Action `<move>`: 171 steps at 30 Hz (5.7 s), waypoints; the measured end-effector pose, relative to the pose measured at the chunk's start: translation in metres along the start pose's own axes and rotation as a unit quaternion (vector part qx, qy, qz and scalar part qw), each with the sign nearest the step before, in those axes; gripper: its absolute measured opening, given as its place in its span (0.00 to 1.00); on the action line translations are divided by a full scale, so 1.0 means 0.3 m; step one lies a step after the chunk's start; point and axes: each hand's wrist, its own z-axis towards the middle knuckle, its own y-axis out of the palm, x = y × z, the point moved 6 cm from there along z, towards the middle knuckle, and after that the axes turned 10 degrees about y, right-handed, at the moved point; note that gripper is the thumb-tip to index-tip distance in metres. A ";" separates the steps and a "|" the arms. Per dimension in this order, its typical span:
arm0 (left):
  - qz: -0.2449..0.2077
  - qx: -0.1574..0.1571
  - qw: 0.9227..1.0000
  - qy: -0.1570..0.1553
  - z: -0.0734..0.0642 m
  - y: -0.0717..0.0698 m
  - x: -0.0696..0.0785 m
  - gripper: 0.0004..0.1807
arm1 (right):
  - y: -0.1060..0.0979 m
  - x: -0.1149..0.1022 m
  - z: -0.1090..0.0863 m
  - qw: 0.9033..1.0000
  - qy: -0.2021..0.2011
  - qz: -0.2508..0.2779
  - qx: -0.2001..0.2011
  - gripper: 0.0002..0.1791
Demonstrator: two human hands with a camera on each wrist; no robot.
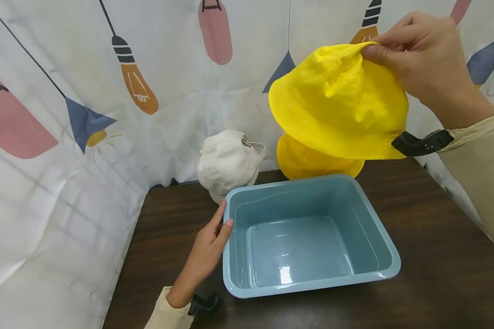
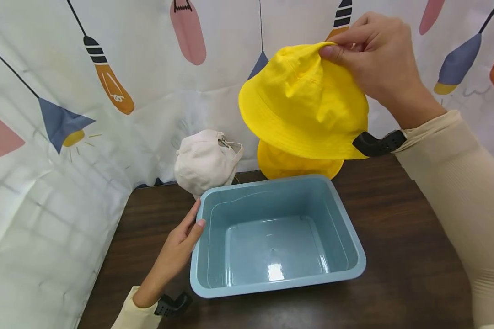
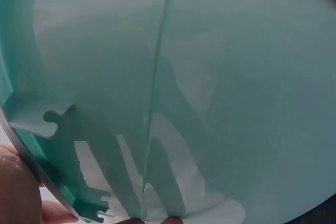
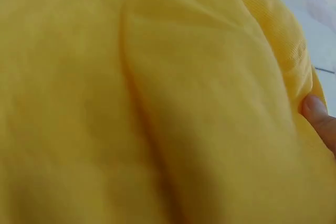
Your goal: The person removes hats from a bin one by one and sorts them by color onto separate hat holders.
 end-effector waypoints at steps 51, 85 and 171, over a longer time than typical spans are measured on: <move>0.008 -0.015 1.000 -0.007 0.001 0.001 0.006 0.36 | 0.272 0.318 0.025 0.990 -0.047 -0.129 -0.031 0.21; 0.203 -0.062 0.968 0.134 0.736 0.141 0.499 0.36 | 0.105 0.568 -0.021 0.992 0.117 -0.001 -0.051 0.25; 0.189 -0.042 0.974 0.122 0.918 0.203 0.422 0.29 | 0.210 0.645 -0.226 0.980 0.191 -0.047 0.009 0.38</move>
